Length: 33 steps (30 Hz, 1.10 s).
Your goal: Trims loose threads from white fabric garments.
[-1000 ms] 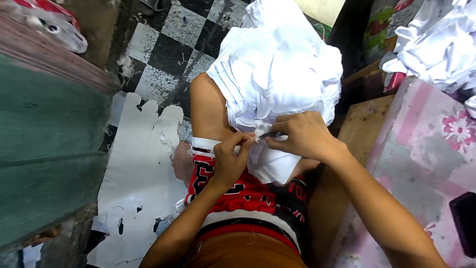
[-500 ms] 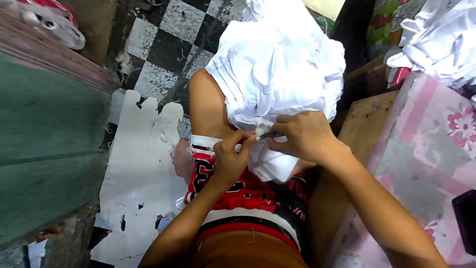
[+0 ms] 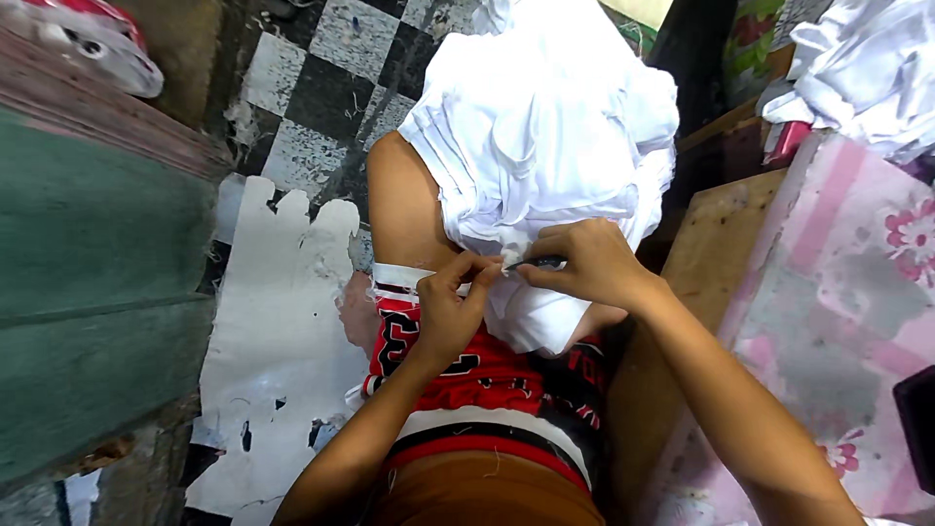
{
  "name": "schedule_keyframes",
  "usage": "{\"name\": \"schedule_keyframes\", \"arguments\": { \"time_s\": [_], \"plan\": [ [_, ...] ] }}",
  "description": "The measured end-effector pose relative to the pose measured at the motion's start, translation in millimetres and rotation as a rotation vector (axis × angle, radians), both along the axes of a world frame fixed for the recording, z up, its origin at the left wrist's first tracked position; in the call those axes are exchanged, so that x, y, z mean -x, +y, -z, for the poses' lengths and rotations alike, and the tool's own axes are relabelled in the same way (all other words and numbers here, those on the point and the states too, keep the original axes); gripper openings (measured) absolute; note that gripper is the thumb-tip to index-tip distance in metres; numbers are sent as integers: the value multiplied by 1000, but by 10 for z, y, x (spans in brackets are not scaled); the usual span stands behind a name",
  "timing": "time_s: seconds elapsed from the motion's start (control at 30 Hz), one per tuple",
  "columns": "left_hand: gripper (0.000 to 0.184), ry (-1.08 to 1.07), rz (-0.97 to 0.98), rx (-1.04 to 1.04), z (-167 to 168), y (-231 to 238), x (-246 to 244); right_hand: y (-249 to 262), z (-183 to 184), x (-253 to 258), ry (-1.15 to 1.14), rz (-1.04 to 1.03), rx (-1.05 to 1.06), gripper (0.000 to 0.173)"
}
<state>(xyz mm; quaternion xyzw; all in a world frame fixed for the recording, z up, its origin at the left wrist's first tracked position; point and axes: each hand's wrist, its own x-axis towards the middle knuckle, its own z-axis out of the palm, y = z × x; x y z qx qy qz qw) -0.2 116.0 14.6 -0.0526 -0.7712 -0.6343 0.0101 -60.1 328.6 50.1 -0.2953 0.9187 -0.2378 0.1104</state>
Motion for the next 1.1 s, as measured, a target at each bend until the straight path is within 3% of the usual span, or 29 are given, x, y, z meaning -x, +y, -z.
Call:
{"name": "schedule_keyframes", "arguments": {
  "time_s": [0.6, 0.67, 0.73, 0.83, 0.9, 1.0, 1.1],
  "plan": [
    [10, -29, 40, -56, -35, 6, 17, -152, -169, -128, 264, -51, -81, 29],
    [13, -47, 52, 52, -52, -107, 36, -119, -170, -141, 263, -21, -77, 31],
    [23, -51, -3, 320, -83, -425, 97, -46, -178, -166, 244, 41, -86, 37],
    [44, -18, -280, 755, -100, -1087, 333, 84, -162, -255, 216, 128, -52, 47],
    [40, 25, -349, 838, -141, -1391, 393, 93, -120, -351, 173, 104, 36, 50],
    [69, 9, -165, 753, -255, -1225, 306, -102, -56, -546, -17, -64, 18, 42],
    [50, -50, 222, 457, -141, -713, 275, -459, -80, -581, -349, -147, -361, 46]
  ]
}}
